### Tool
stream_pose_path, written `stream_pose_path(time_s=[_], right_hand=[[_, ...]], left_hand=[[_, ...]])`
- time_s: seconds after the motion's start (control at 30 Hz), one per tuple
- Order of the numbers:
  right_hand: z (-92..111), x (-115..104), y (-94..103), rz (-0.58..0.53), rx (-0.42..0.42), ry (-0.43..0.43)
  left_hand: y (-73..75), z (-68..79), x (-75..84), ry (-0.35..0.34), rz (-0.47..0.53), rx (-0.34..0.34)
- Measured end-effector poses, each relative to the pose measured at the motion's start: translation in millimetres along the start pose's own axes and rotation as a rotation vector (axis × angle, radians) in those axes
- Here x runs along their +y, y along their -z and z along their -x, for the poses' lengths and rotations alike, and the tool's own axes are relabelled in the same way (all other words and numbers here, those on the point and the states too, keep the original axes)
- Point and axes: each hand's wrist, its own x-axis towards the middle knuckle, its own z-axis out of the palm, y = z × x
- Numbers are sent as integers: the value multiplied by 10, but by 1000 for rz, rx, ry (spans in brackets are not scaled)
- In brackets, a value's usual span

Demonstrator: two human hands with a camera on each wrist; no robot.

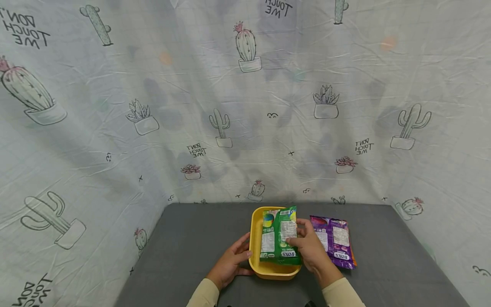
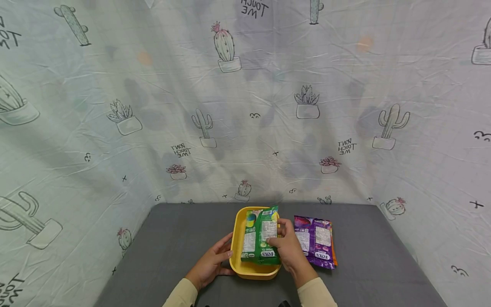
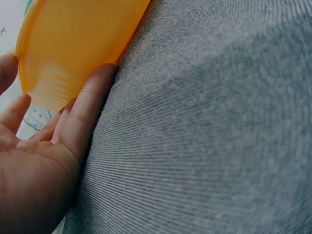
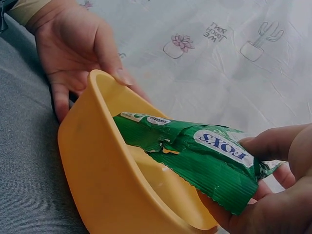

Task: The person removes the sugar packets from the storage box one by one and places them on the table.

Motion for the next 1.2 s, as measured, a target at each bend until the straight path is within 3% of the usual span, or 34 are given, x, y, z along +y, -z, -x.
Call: stream_pose_path(time_s=[0.73,1.2], right_hand=[[5,-77,131,-12,44,26],[-44,-64,209,-15,68,18]], left_hand=[[31,-36,-29,3,-11,10],[46,-34,-34,-8,-18,-19]])
